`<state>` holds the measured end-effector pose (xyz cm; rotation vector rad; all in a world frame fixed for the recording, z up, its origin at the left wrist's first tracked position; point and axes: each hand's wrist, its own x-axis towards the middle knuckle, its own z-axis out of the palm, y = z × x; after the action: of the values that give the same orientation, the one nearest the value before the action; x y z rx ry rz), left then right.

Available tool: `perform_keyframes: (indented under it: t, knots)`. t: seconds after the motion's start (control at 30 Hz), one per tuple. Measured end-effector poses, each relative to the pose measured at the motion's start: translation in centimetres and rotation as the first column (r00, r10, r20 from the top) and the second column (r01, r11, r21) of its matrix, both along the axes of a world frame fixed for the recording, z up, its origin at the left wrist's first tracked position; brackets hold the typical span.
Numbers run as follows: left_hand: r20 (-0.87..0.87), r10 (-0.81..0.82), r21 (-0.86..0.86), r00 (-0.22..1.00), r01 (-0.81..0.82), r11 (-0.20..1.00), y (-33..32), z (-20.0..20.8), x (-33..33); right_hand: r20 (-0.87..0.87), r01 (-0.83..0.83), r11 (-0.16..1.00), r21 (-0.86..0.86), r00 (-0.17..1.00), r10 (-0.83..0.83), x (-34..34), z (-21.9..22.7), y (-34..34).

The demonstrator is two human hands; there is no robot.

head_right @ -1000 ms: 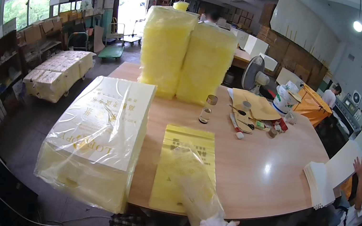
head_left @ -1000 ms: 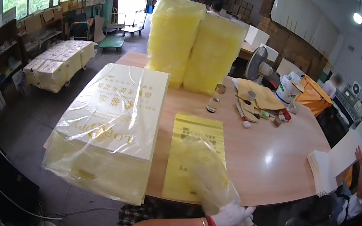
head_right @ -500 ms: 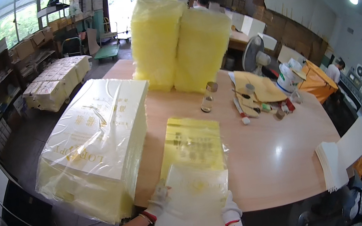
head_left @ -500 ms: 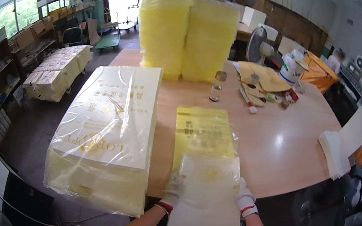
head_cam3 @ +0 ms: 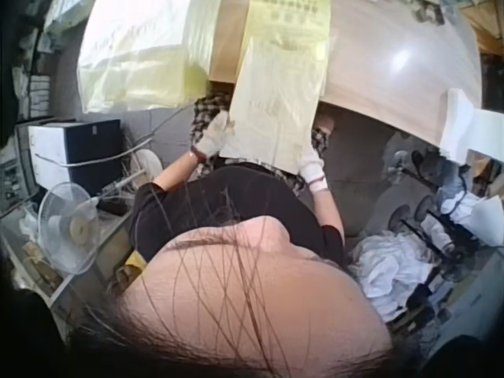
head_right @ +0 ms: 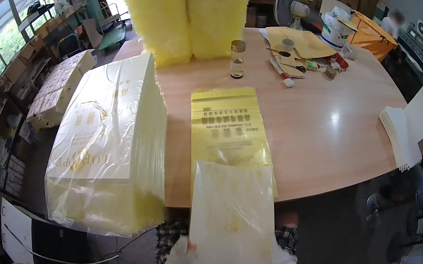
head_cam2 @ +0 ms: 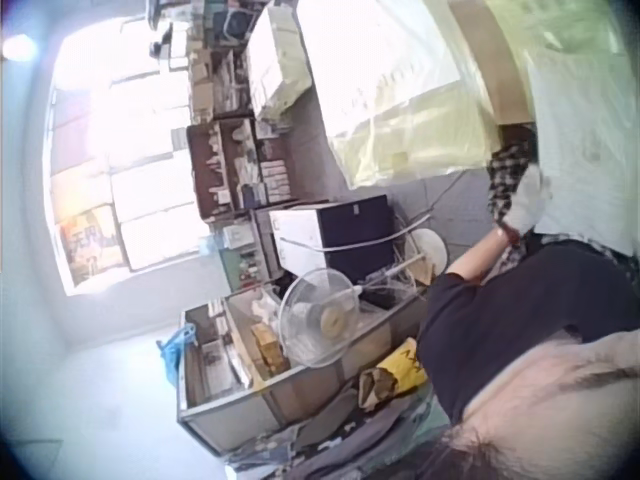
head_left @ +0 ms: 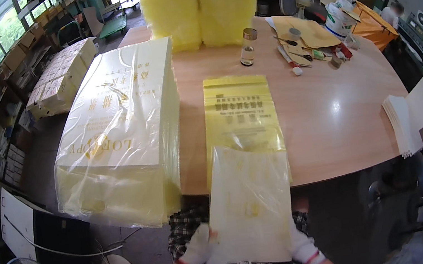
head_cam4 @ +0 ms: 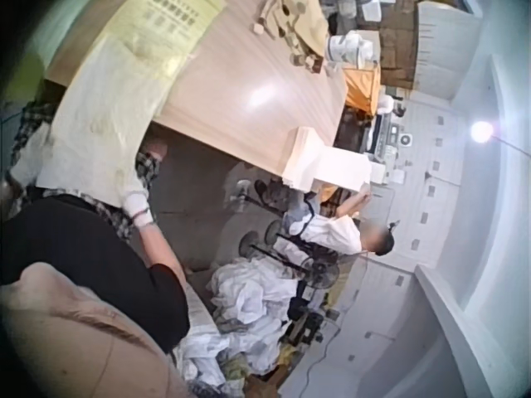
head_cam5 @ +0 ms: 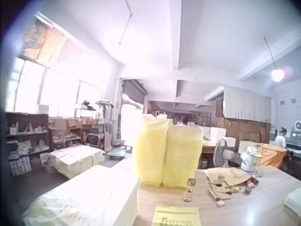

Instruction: The person repeatedly picks up white sheets from a stack, places them into yellow plastic bags, and sets the filled bags aside on the table. The process is continuous and repetitive throughout the clip.

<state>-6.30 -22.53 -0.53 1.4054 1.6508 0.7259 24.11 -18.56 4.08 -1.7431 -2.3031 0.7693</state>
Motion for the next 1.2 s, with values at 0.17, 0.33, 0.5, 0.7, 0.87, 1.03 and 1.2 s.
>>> perform_keyframes:
  t: [0.17, 0.33, 0.5, 0.7, 0.87, 1.03, 1.2]
  knots:
    - [0.003, -0.36, 0.033, 0.933, 0.36, 0.932, -8.0, 3.0, -2.3, 0.047, -0.34, 0.936, 0.086, 0.94, 0.337, 0.3, 0.7, -7.4]
    - [-0.031, -0.075, 0.393, 0.997, 0.081, 0.916, -1.1, 1.3, 0.6, 0.037, -0.143, 0.952, 0.271, 0.99, 0.138, -0.1, -0.3, -3.8]
    - [0.187, 0.091, 0.281, 0.978, -0.143, 0.949, -2.9, 4.1, 0.5, -0.206, -0.133, 0.983, -0.123, 0.973, 0.106, 4.3, 1.1, -4.2]
    - [0.039, -0.213, 0.551, 0.976, 0.157, 0.82, 3.6, 10.0, 4.4, -0.615, 0.011, 0.636, -0.771, 0.245, -0.749, 1.2, -5.7, 0.1]
    - [-0.302, -0.193, 0.854, 0.934, 0.355, 0.38, 3.2, 21.9, -0.3, -0.858, -0.271, 0.829, -0.488, -0.026, -0.513, -8.1, 2.4, 3.6]
    - [0.456, 0.053, 0.815, 0.888, -0.441, 0.377, 2.6, 25.9, -7.7, -0.8, -0.549, 0.72, -0.425, -0.145, -0.583, -17.9, 13.3, 11.0]
    - [0.619, 0.26, 0.668, 0.741, -0.671, 0.322, 6.5, 19.4, -24.7, -0.939, -0.617, 0.713, -0.332, 0.287, -0.189, -26.4, 15.4, 7.9]
